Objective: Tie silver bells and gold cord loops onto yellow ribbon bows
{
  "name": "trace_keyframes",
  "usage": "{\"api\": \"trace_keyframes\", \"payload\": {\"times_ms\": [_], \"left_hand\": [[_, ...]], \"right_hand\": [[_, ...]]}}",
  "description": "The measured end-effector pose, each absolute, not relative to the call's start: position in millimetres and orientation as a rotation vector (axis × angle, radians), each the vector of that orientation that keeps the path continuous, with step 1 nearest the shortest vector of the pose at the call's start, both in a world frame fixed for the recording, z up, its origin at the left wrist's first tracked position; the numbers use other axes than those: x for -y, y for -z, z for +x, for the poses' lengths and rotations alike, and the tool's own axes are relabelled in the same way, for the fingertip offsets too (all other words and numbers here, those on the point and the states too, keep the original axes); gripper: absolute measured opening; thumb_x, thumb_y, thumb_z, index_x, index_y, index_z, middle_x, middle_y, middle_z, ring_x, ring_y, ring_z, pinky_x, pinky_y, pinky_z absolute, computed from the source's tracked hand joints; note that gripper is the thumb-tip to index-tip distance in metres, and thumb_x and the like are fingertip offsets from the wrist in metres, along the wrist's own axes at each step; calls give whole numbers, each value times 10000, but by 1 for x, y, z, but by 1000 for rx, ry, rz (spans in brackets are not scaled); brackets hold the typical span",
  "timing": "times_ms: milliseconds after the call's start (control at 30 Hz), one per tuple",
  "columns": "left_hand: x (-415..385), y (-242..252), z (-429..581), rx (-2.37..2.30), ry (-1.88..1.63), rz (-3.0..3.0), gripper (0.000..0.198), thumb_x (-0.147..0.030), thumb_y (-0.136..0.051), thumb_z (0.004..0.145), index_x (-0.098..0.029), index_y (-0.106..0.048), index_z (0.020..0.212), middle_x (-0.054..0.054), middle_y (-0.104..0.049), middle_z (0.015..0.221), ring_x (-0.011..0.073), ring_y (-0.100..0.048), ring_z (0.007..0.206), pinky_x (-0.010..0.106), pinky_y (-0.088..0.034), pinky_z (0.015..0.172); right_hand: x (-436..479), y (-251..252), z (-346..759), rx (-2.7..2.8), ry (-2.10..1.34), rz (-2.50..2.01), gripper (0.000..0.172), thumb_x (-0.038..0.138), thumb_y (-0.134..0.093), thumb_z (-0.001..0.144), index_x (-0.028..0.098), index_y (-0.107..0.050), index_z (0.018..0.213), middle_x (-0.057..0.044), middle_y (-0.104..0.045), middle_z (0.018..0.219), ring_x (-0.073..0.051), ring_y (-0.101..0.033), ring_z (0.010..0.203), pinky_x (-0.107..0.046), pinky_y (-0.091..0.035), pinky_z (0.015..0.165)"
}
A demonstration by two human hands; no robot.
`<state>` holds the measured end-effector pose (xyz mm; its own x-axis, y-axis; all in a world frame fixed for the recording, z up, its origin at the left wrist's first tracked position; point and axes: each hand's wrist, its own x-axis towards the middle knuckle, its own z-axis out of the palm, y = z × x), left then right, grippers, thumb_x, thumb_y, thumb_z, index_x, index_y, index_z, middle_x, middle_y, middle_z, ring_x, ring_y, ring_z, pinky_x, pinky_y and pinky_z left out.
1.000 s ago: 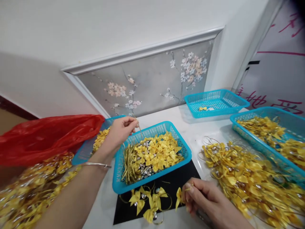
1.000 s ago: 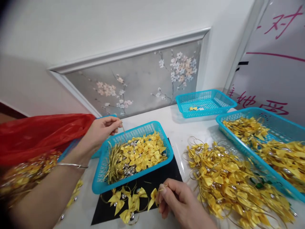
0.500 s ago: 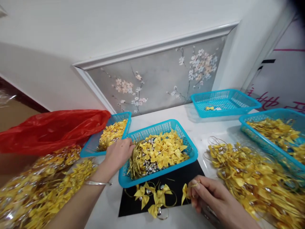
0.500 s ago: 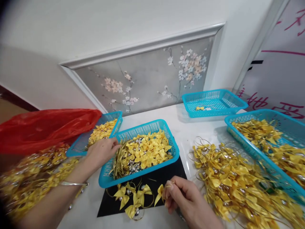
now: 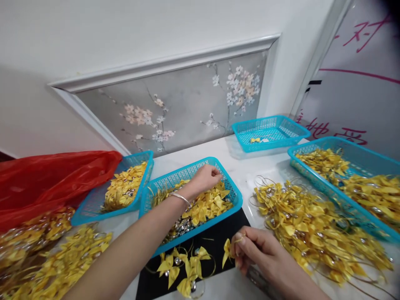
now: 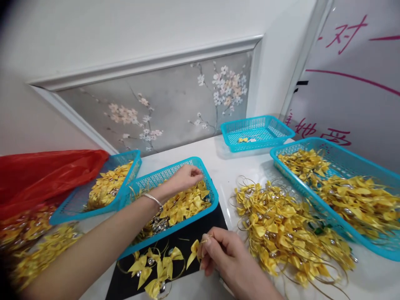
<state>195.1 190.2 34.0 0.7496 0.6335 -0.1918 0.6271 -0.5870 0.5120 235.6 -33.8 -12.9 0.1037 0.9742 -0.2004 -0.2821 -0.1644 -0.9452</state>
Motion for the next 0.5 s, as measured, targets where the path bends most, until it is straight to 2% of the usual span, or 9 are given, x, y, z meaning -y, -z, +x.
{"api": "trace_keyframes", "payload": {"times_ms": [167, 267, 333, 500], "left_hand": [[-187, -45, 191, -897, -105, 2205, 306, -305, -618, 931, -163, -605, 1202, 87, -648, 1198, 229, -668, 970, 420, -577, 798], [-178, -69, 170, -871, -270, 2115, 218, -309, -606, 940, -141, -640, 1074, 54, -695, 1006, 180, -686, 823, 370, -586, 727], [-172, -87, 150, -873, -452, 2060, 167, -303, -576, 946, -143, -626, 956, 34, -704, 829, 165, -700, 762, 349, -590, 757], [-166, -117, 95, -871, -827, 1981, 137, -324, -423, 989, -222, -478, 915, 103, -710, 1142, 196, -707, 1045, 340, -572, 909]], "right_hand": [[34, 15, 234, 782, -1365, -1193, 582, 748, -544, 796, 177, -564, 689, -19, -596, 616, -137, -581, 562, -256, -482, 553], [35, 9, 235, 810, -1392, -1170, 577, 742, -539, 806, 176, -556, 693, -22, -594, 632, -135, -576, 570, -264, -486, 574], [36, 6, 236, 827, -1396, -1164, 565, 727, -534, 822, 176, -560, 697, -21, -591, 636, -133, -571, 568, -266, -485, 577], [38, 6, 234, 844, -1426, -1177, 570, 736, -537, 814, 178, -564, 699, -20, -589, 639, -137, -573, 581, -270, -484, 590]]}}
